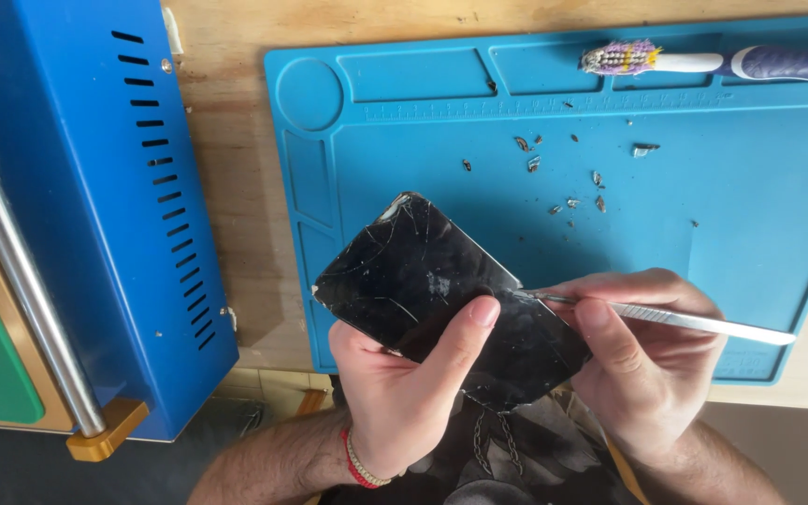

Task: Scraping and cleaning adhesive residue from a mobile phone screen frame using a metal tool and a brush.

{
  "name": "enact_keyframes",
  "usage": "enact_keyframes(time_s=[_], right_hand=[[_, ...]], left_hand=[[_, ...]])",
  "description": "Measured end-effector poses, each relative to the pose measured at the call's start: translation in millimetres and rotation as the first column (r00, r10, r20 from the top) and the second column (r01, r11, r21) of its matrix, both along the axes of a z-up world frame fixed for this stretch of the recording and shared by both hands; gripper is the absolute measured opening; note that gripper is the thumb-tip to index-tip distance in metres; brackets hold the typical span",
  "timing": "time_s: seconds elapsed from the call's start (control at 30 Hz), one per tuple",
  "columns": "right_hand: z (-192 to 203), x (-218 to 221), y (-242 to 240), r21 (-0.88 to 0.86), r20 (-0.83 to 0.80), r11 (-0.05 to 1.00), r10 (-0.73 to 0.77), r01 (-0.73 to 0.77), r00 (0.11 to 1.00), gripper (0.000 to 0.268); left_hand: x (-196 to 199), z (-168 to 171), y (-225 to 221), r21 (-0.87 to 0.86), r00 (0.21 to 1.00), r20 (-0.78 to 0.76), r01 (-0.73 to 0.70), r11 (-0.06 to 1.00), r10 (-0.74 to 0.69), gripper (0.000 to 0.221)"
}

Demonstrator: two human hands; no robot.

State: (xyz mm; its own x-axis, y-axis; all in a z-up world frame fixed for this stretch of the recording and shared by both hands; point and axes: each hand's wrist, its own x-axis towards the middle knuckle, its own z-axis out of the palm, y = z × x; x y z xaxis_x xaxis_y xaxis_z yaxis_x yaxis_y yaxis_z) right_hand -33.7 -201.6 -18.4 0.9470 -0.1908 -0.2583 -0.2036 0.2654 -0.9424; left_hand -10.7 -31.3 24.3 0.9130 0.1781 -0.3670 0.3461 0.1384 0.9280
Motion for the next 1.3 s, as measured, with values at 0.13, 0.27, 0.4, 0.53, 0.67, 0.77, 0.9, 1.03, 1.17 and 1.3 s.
enact_keyframes(time_s=[0.13, 0.27, 0.4, 0.53, 0.67, 0.77, 0.9, 1.03, 1.17, 1.3], right_hand=[[0.6, -2.8, 1.8, -0.029, -0.031, 0.998, -0.047, 0.046, 0.998, 0.009], [1.9, -4.0, 4.3, -0.046, -0.053, 0.996, -0.085, 0.082, 0.995, 0.006], [3.9, -1.2, 1.5, 0.056, -0.035, 0.998, -0.038, 0.04, 0.999, 0.006], [3.8, 0.3, 0.5, 0.084, -0.01, 0.996, -0.01, 0.011, 1.0, 0.005], [4.0, 0.1, 1.5, 0.079, -0.021, 0.997, -0.014, 0.016, 1.0, 0.006], [2.0, -1.7, 1.0, 0.035, -0.021, 0.999, -0.02, 0.021, 1.0, 0.006], [1.5, -1.3, -1.3, 0.064, -0.029, 0.998, -0.002, 0.004, 1.0, 0.007], [5.1, 2.5, -1.5, 0.08, -0.041, 0.997, 0.02, -0.017, 0.999, 0.007], [2.9, -0.4, -2.2, 0.066, -0.052, 0.998, 0.0, 0.003, 0.999, 0.006], [4.6, 0.5, -0.2, 0.137, -0.036, 0.99, -0.016, 0.021, 0.999, 0.005]], left_hand=[[-2.9, -1.8, -2.9, 0.008, 1.0, -0.002, -0.022, 1.0, 0.022, 0.006], [-4.3, -2.7, -4.8, 0.009, 0.999, 0.031, -0.013, 1.0, 0.013, 0.008], [-5.9, -3.9, -6.2, -0.002, 0.999, 0.024, -0.025, 1.0, 0.025, 0.004], [-7.0, -3.9, -6.2, -0.019, 0.999, -0.028, -0.04, 0.999, 0.039, 0.004], [-7.1, -4.1, -6.1, -0.026, 0.996, -0.088, -0.036, 0.999, 0.033, 0.008], [-7.9, -5.2, -7.3, -0.054, 0.996, -0.073, -0.047, 0.997, 0.043, 0.007], [-8.1, -5.2, -6.7, -0.042, 0.996, -0.078, -0.042, 0.998, 0.039, 0.004], [-5.2, -2.2, -6.2, -0.015, 0.993, -0.113, -0.031, 0.999, 0.029, 0.006], [-5.6, -2.0, -8.2, -0.05, 0.995, -0.095, -0.023, 0.998, 0.019, 0.007], [-7.0, -3.6, -10.7, -0.03, 0.997, -0.08, -0.021, 0.999, 0.019, 0.007]])
